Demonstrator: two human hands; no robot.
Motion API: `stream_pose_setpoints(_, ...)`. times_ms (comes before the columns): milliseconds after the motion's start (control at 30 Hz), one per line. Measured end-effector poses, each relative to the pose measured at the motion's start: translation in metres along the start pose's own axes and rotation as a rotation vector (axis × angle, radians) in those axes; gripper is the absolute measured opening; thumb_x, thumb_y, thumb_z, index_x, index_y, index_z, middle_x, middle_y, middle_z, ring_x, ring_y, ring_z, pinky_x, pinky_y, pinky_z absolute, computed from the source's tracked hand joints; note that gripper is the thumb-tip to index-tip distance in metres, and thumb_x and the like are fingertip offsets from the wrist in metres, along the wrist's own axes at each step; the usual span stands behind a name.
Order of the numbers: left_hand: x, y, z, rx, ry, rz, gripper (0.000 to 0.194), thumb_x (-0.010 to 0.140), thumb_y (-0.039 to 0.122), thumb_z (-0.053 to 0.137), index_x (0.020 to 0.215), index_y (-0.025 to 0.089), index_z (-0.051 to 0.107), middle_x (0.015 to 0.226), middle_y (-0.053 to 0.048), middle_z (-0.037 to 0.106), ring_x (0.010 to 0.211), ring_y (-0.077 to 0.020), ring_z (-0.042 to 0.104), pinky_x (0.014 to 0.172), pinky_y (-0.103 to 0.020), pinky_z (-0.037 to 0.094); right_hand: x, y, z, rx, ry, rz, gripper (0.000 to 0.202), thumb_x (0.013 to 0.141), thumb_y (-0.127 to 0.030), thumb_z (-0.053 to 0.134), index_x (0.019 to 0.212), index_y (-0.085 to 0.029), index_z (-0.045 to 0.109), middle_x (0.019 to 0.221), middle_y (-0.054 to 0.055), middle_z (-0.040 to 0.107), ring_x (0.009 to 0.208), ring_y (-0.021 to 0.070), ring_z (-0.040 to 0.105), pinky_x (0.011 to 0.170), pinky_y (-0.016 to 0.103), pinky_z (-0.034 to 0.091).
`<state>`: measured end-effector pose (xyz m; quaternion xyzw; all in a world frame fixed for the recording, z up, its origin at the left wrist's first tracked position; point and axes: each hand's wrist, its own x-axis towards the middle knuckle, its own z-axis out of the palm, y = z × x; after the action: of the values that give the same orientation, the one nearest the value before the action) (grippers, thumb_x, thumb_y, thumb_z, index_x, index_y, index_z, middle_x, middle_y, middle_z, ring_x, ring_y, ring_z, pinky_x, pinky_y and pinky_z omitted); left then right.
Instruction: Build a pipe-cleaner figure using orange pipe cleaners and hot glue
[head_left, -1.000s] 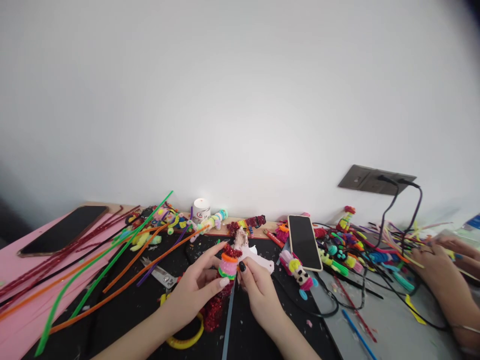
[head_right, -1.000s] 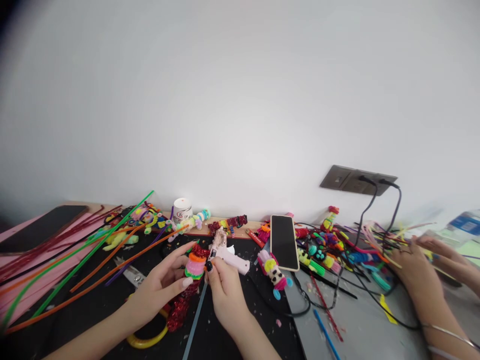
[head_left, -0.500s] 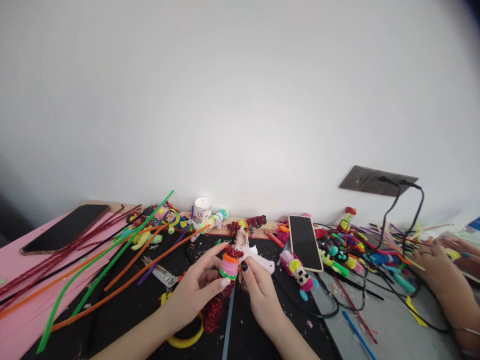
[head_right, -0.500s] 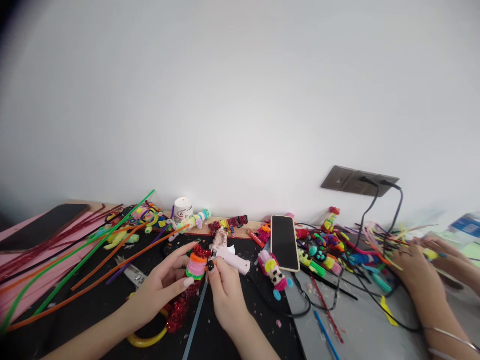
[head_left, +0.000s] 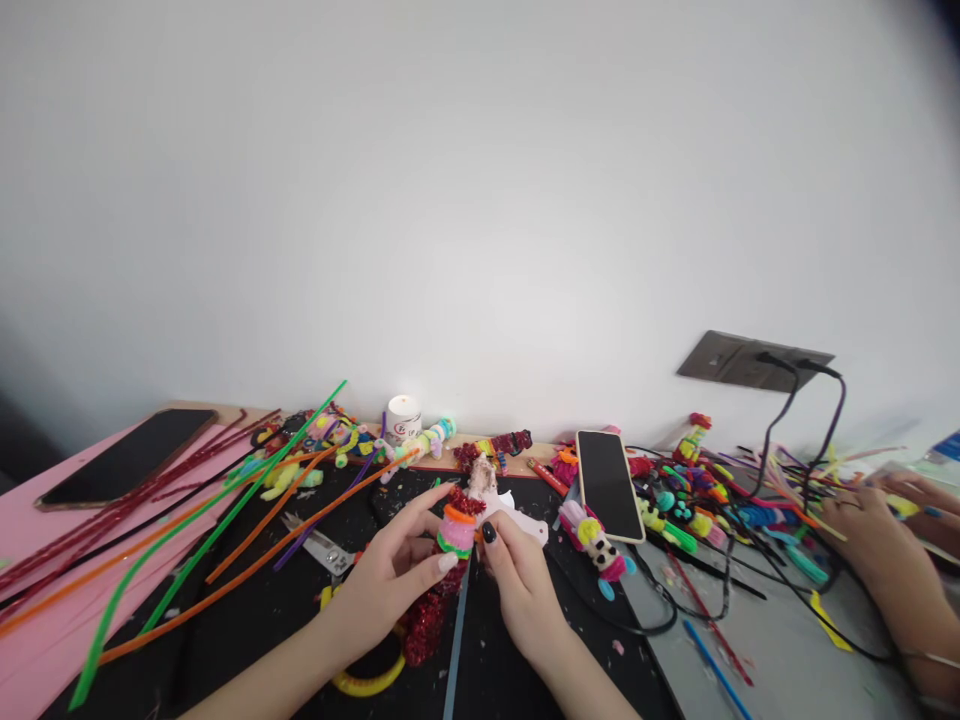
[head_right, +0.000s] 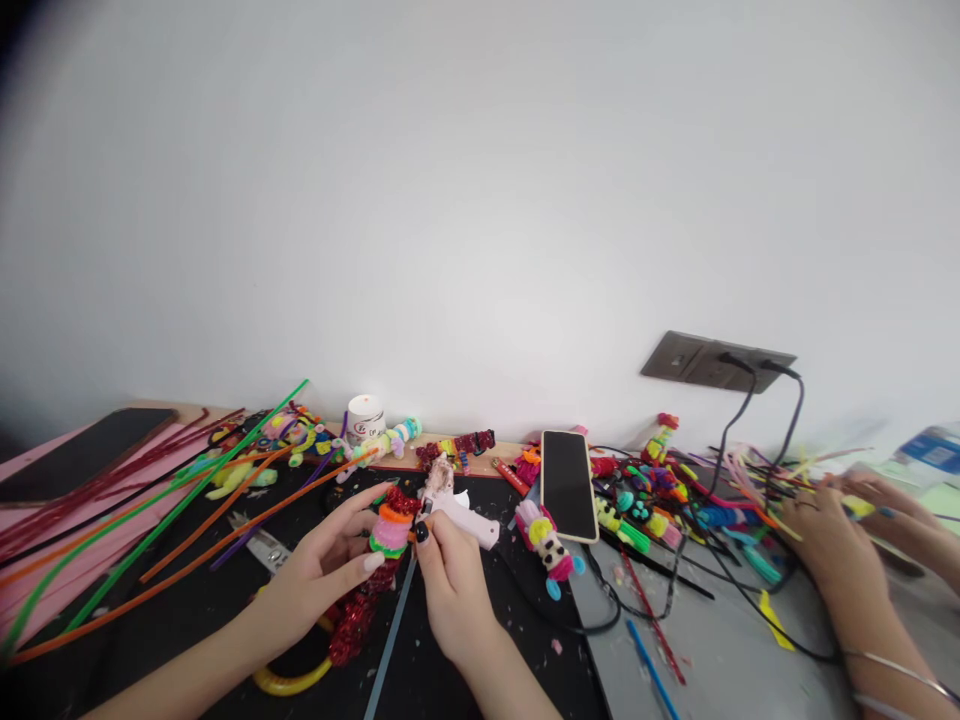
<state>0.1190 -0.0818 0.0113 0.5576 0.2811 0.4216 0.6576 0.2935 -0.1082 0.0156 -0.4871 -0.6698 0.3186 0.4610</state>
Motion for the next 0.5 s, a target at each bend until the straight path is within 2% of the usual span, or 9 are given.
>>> stream_pose_setpoints(333, -0.0031, -0.0005, -0.0009, 0.015, -0.010, -0.006, 0.056, 0.084, 0.033, 0.062, 0.135, 0.029, 0.039, 0.105, -0.003, 0.062, 0.094, -0.0179, 0.059, 0.083, -0.030, 0.045, 0.0013, -0.0009, -0.0005, -0.073, 0.078, -0.015, 0.029, 0.095, -0.030, 0.035, 0.067, -0.021, 0.040, 0.062, -0.003, 0.040, 0.058, 0.0137, 0.035, 0.054, 0.027, 0.026)
stream_pose_setpoints(500, -0.0020, 0.0011, 0.0000, 0.023, 0.017, -0.009, 0.056, 0.084, 0.034, 0.063, 0.135, 0.028, 0.041, 0.106, -0.003, 0.062, 0.094, -0.0184, 0.060, 0.084, -0.031, 0.046, 0.0004, 0.0017, -0.0016, -0.038, 0.120, 0.013, 0.031, 0.096, -0.033, 0.033, 0.069, -0.021, 0.040, 0.061, -0.004, 0.038, 0.056, 0.0131, 0.033, 0.053, 0.027, 0.025)
